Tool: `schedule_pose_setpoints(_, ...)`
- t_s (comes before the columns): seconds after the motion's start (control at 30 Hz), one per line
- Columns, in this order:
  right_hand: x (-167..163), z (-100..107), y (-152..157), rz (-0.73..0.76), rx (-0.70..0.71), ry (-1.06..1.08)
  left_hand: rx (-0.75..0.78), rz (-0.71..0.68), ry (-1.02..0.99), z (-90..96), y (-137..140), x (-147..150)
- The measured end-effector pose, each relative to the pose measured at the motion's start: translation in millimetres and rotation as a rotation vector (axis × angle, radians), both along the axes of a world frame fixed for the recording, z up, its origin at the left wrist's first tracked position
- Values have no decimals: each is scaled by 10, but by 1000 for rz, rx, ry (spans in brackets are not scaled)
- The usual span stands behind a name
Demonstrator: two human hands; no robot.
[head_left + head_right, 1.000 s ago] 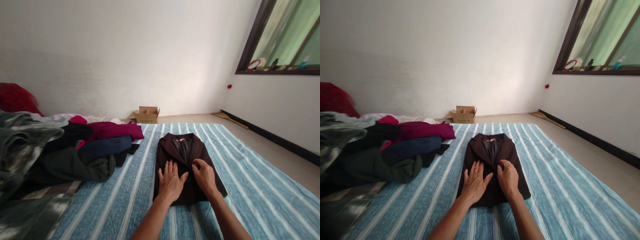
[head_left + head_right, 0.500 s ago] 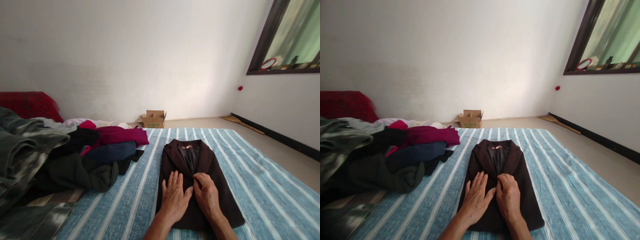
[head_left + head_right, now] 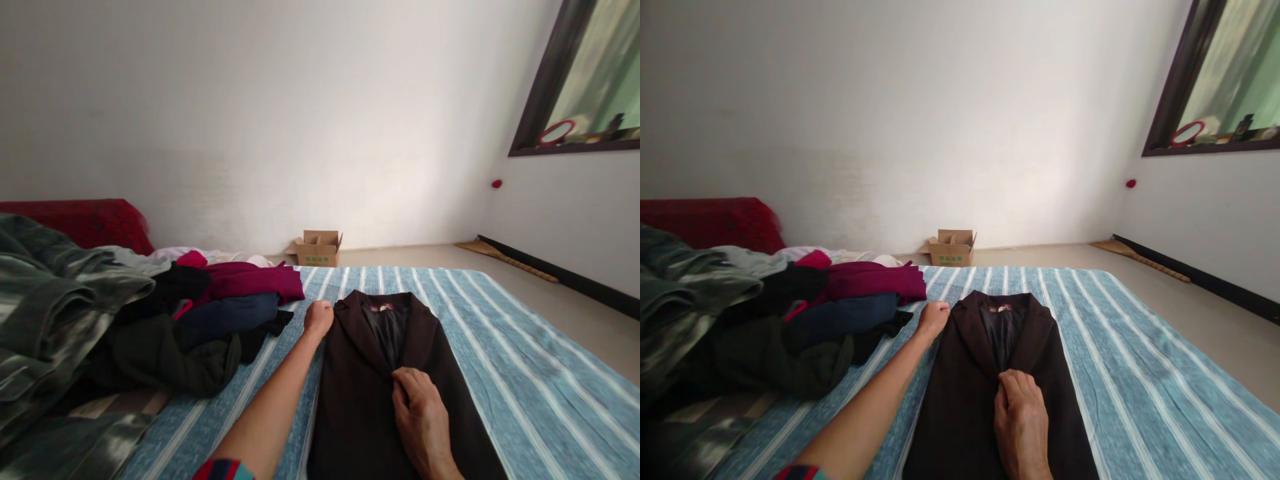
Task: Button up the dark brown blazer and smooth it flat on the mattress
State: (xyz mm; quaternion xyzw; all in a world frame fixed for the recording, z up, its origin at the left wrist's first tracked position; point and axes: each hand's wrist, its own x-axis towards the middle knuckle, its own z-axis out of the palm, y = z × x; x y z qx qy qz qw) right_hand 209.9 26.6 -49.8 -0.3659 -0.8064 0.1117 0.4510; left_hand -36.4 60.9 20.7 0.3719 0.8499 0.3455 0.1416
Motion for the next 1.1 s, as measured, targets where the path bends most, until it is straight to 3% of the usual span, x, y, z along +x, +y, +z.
schedule_pose_setpoints(0.2,-11,-47,13,1,-11,18,22,19,-365,-53,183,-112)
schedule_pose_setpoints(0.37,-18,-82,20,-3,9,27,44,-38,-530,-79,222,-205)
schedule_pose_setpoints(0.63,-40,-143,54,-9,36,43,129,-115,-545,-132,141,-239)
schedule_pose_setpoints(1.1,-38,-153,66,-6,33,58,-9,-196,-464,-74,429,-341)
